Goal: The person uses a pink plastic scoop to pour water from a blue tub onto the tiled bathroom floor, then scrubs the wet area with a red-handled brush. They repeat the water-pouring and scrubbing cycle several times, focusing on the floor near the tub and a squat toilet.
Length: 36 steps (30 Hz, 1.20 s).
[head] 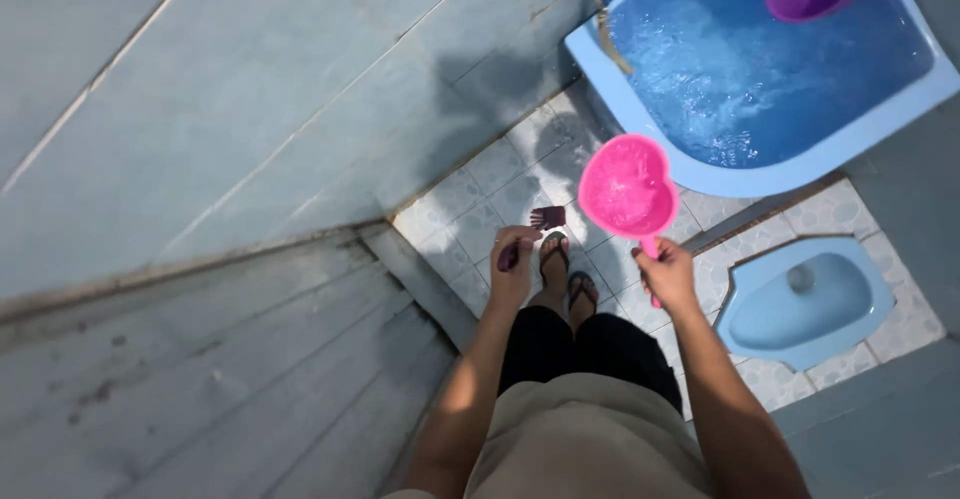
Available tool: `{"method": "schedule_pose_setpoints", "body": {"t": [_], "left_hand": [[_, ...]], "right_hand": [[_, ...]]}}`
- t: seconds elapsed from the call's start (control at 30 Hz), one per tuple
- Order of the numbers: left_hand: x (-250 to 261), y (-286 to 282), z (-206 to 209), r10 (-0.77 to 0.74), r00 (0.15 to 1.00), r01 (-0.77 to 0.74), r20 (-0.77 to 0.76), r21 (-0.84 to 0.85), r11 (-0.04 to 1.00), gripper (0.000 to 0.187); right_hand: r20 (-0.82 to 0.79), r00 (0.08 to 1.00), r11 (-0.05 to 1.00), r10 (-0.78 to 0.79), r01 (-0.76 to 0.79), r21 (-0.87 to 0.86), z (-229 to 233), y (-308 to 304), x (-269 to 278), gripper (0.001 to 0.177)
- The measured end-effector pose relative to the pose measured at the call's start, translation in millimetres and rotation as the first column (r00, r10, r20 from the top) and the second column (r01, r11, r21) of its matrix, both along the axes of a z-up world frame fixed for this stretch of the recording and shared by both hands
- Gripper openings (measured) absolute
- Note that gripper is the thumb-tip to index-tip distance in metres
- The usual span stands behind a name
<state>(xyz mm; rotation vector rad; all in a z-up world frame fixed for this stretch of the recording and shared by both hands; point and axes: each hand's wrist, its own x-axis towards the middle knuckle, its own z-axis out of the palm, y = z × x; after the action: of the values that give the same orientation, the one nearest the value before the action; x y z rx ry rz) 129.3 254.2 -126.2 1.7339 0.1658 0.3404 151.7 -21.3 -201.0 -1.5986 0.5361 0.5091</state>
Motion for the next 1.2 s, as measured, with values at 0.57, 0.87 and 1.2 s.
{"method": "schedule_pose_setpoints", "body": {"t": [0.57,0.87,1.2], "left_hand": [[-152.6,37.3,9.5,0.425,0.904,-0.424,0.039,0.185,0.886,0.007],[-176.2,50.7,4.5,0.442,0.896,-0.432,-0.041,0.155,0.889,0.008],[-184.5,58.6,4.3,0.399,0.912,-0.388,-0.095,0.116,0.914,0.010]], "right_hand": [[-0.221,0.909,0.910,0.354,-0.390,-0.143,-30.6,79.1,-116.3,0.025],[-0.099,0.906,0.799,0.411,-0.411,-0.439,-19.4,117.8,-138.0,0.036],[-0.147,0.923,0.719,0.355,-0.370,-0.589,-22.4,125.4,-146.9,0.039]]}}
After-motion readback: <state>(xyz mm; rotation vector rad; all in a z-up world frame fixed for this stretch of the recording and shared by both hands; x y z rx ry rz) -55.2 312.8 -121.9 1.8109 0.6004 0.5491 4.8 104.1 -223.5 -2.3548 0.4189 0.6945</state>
